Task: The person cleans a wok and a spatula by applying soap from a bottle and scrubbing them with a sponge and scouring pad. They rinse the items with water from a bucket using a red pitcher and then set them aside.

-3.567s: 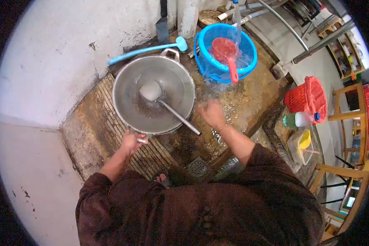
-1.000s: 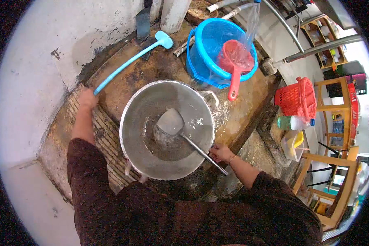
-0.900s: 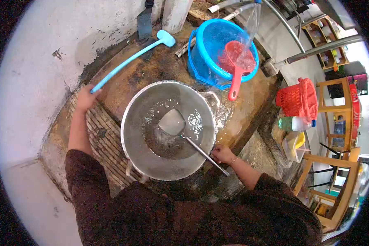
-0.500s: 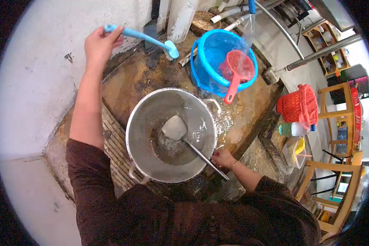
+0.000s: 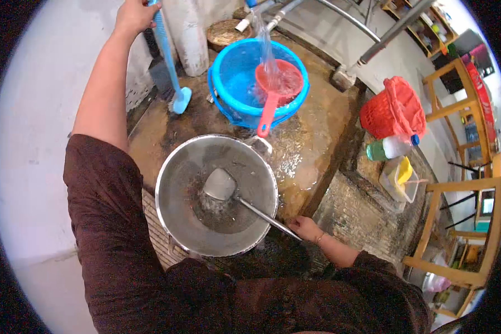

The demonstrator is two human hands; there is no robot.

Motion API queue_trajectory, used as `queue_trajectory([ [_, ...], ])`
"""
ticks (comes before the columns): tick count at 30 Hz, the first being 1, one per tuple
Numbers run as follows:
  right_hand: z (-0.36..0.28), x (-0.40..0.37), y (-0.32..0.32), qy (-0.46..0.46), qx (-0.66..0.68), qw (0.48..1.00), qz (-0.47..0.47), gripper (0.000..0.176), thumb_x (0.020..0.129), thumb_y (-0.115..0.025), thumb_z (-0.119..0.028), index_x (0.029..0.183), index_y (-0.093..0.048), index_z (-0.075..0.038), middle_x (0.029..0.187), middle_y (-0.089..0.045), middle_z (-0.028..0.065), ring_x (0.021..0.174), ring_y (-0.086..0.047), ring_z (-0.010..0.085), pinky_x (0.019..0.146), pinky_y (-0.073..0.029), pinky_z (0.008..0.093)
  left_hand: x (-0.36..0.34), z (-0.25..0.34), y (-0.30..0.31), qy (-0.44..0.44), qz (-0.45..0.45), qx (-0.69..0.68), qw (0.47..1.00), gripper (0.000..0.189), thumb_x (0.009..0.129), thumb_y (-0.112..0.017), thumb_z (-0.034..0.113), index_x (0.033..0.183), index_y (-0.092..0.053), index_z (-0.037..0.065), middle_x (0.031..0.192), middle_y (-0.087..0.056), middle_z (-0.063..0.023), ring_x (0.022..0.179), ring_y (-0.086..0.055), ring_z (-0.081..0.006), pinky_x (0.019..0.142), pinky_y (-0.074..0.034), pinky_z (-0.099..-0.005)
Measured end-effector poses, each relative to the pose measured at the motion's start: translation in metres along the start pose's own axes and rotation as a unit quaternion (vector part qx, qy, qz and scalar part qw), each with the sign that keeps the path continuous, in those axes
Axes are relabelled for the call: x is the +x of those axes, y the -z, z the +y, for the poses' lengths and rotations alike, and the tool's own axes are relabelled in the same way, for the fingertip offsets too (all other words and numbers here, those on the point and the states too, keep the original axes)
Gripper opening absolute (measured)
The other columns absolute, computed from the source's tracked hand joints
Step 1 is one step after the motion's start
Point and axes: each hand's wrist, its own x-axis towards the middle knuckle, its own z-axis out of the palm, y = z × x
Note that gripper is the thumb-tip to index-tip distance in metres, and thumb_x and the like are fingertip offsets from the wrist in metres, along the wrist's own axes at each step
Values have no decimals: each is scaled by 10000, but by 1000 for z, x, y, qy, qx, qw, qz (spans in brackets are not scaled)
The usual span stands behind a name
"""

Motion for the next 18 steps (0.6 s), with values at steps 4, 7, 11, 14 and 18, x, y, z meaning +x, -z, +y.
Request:
queue_trajectory([
  [4, -13, -27, 9, -108, 111, 987, -40, 381, 870, -558, -362, 919, -617, 11, 835, -634, 177, 810, -636, 296, 725, -489, 419, 11, 3, -16, 16, 55, 89, 994, 546, 747, -681, 220, 1168, -477, -62, 1009, -620, -198, 841, -638, -317, 824, -494, -375],
  [7, 3, -24, -8, -92, 130, 987, -22, 465, 900, -484, -428, 969, -595, 19, 851, -624, 181, 846, -635, 276, 741, -486, 412, 15, -63, -55, -31, 185, 108, 976, 830, 700, -694, 227, 1289, -230, -129, 1193, -453, -309, 1072, -502, -425, 925, -421, -422],
  [11, -7, -20, 2, -46, 67, 997, 19, 602, 908, -384, -522, 1060, -562, 33, 913, -600, 227, 898, -604, 311, 797, -463, 412, -22, -72, -80, 228, 54, 75, 969, 880, 705, -572, 104, 1325, -16, -179, 1369, -118, -402, 1214, -330, -517, 1053, -286, -416],
  [14, -41, -25, 33, -67, 155, 985, 21, 678, 905, -307, -555, 1122, -545, 41, 1036, -563, 333, 1014, -539, 447, 907, -411, 464, -47, -79, -97, 239, 5, 54, 970, 878, 690, -542, 75, 1326, 11, -172, 1361, -104, -415, 1205, -357, -503, 1053, -286, -422],
  [18, -38, -20, 29, -69, 167, 984, -13, 685, 904, -308, -556, 1138, -543, 44, 1059, -558, 333, 1065, -516, 439, 945, -385, 451, -72, -94, -96, 321, -35, 20, 946, 822, 726, -591, 119, 1350, -102, -99, 1357, -177, -388, 1193, -393, -464, 926, -425, -485],
])
